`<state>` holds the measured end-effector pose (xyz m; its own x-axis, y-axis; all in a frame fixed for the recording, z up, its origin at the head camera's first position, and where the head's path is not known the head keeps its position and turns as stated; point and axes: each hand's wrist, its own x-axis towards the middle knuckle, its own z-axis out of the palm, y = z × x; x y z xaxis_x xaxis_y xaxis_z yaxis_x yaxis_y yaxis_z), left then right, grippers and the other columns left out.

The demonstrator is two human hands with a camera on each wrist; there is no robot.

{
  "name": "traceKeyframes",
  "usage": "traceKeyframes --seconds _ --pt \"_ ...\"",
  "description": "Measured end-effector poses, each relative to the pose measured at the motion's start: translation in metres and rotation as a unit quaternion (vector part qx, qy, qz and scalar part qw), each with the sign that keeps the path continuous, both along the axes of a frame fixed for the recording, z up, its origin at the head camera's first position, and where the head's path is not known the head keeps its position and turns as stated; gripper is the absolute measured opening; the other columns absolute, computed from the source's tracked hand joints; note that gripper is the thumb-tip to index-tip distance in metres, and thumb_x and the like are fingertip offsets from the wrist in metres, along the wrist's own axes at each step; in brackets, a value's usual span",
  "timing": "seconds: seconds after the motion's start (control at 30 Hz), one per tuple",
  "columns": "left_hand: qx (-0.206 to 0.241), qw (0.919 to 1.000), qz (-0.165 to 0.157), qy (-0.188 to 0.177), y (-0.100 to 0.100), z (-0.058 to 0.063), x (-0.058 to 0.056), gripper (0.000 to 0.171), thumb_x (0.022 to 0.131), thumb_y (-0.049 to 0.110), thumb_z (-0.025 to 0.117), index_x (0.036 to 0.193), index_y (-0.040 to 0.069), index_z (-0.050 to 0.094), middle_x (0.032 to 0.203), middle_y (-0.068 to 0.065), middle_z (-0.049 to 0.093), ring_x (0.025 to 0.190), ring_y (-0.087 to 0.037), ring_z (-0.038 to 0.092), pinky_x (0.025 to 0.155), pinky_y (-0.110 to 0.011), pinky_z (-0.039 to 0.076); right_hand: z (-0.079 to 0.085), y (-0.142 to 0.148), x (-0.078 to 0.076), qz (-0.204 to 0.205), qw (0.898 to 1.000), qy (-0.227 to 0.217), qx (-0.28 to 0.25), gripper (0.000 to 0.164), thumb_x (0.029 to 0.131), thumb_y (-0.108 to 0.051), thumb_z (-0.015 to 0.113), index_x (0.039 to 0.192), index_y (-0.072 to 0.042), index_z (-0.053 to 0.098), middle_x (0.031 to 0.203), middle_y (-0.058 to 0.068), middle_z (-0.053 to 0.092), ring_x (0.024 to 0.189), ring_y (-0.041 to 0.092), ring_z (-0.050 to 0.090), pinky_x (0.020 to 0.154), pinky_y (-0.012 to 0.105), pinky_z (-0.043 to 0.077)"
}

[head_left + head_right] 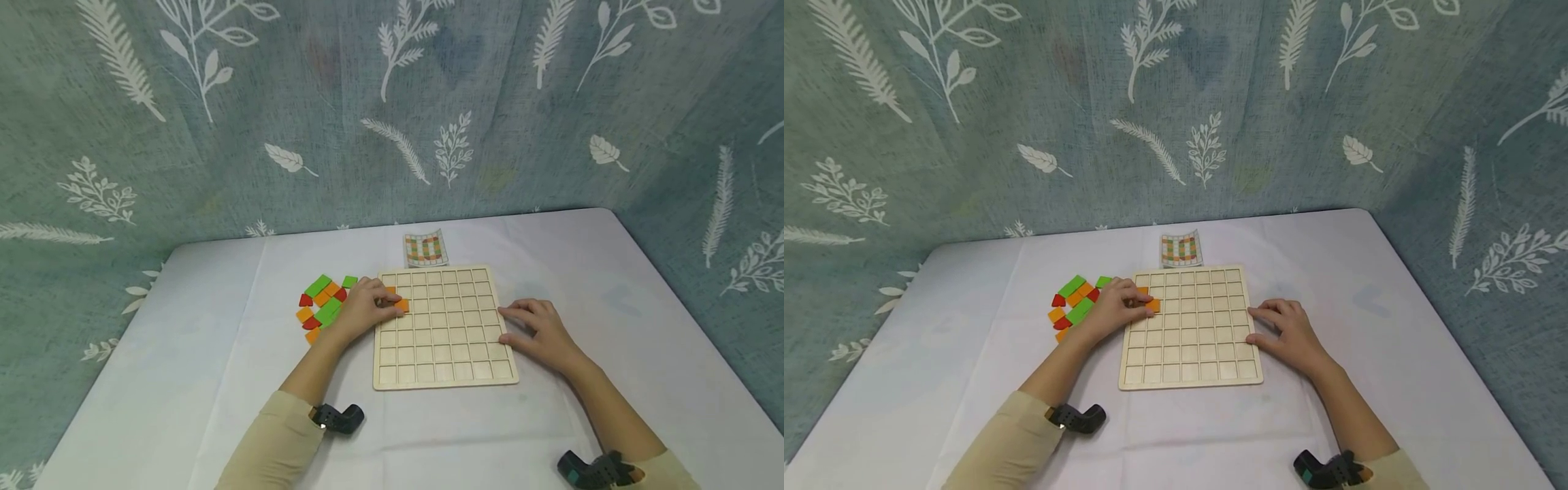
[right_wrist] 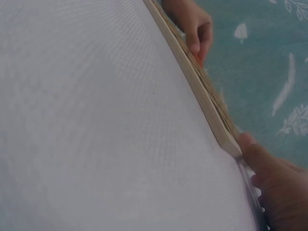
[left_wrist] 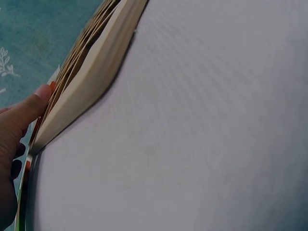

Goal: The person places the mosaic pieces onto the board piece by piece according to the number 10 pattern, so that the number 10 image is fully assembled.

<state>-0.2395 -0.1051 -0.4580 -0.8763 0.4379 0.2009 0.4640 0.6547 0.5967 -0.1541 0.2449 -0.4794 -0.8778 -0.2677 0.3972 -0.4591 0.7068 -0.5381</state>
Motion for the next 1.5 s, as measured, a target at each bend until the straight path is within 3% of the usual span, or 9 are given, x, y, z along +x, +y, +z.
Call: traceKeyframes --seconds 0.13,0.3,0.5,0.7,0.83,1.0,1.27,1.4,1.5 --pt "-0.003 0.9998 0.005 -0.018 0.005 0.002 -0.001 0.029 0.074 0.037 0.078 0.096 0.017 0.077 0.082 0.006 0.059 0.080 -0.014 0.043 0.074 -0.031 0.034 0.000 0.000 -0.001 0.001 1.000 0.000 0.001 0.049 0.070 -0.022 0.081 0.115 -0.006 0.067 0.112 0.015 0.057 0.105 0.032 0.044 0.088 0.049 0.033" --pt "-0.010 0.9997 0.020 -0.014 0.007 0.001 -0.001 0.028 0.074 0.037 0.079 0.095 0.019 0.077 0.082 0.007 0.059 0.079 -0.014 0.043 0.071 -0.030 0.033 0.000 0.000 -0.001 0.000 1.000 -0.002 0.000 0.049 0.071 -0.022 0.081 0.114 -0.006 0.067 0.112 0.015 0.057 0.105 0.033 0.044 0.088 0.049 0.033" --pt "0.000 0.9995 0.017 -0.028 0.004 0.005 0.003 0.036 0.073 0.035 0.080 0.103 0.016 0.075 0.084 0.004 0.059 0.081 -0.015 0.042 0.071 -0.030 0.033 0.000 -0.001 0.000 -0.004 1.000 -0.009 -0.001 0.049 0.070 -0.022 0.081 0.114 -0.006 0.067 0.112 0.015 0.057 0.106 0.032 0.044 0.088 0.049 0.033" --pt "0.028 0.9976 0.037 -0.052 -0.010 0.010 0.006 0.038 0.073 0.030 0.081 0.107 0.015 0.073 0.083 0.001 0.056 0.082 -0.016 0.043 0.071 -0.031 0.033 0.000 -0.001 0.001 -0.004 1.000 -0.003 -0.002 0.050 0.070 -0.022 0.081 0.114 -0.006 0.067 0.112 0.015 0.057 0.106 0.033 0.044 0.089 0.050 0.033" --pt "0.042 0.9960 0.055 -0.057 -0.023 0.007 0.007 0.038 0.073 0.030 0.082 0.107 0.015 0.073 0.079 -0.002 0.053 0.082 -0.018 0.042 0.071 -0.032 0.033 -0.001 0.000 0.001 -0.003 1.000 0.001 0.003 0.050 0.070 -0.023 0.081 0.114 -0.006 0.067 0.112 0.015 0.058 0.106 0.033 0.044 0.088 0.050 0.033" --pt "0.049 0.9940 0.079 -0.058 -0.037 0.003 0.009 0.040 0.074 0.031 0.081 0.109 0.013 0.072 0.087 -0.002 0.056 0.086 -0.019 0.041 0.071 -0.032 0.034 0.000 -0.001 0.000 -0.005 1.000 -0.004 0.003 0.050 0.070 -0.022 0.081 0.115 -0.006 0.067 0.113 0.015 0.057 0.106 0.032 0.043 0.088 0.050 0.034" --pt "0.025 0.9898 0.140 -0.001 -0.058 0.001 0.012 0.037 0.074 0.028 0.081 0.105 0.011 0.073 0.093 -0.004 0.060 0.092 -0.022 0.047 0.080 -0.036 0.035 0.002 -0.002 0.001 -0.013 0.999 -0.029 0.000 0.050 0.072 -0.024 0.080 0.117 -0.007 0.066 0.115 0.015 0.056 0.108 0.031 0.042 0.090 0.050 0.034" --pt "0.016 0.9875 0.156 0.010 -0.069 -0.001 0.014 0.037 0.073 0.030 0.082 0.103 0.010 0.074 0.095 -0.004 0.063 0.093 -0.023 0.047 0.084 -0.038 0.032 0.002 -0.002 0.002 -0.012 0.999 -0.041 -0.002 0.050 0.074 -0.026 0.079 0.118 -0.007 0.065 0.117 0.014 0.055 0.110 0.032 0.041 0.092 0.052 0.033" --pt "0.010 0.9861 0.166 0.011 -0.075 -0.003 0.016 0.038 0.072 0.032 0.082 0.101 0.010 0.074 0.089 -0.003 0.060 0.085 -0.022 0.044 0.079 -0.037 0.029 0.002 -0.001 0.001 -0.009 0.999 -0.038 -0.001 0.050 0.074 -0.025 0.079 0.118 -0.007 0.065 0.117 0.015 0.055 0.110 0.032 0.041 0.092 0.052 0.033"
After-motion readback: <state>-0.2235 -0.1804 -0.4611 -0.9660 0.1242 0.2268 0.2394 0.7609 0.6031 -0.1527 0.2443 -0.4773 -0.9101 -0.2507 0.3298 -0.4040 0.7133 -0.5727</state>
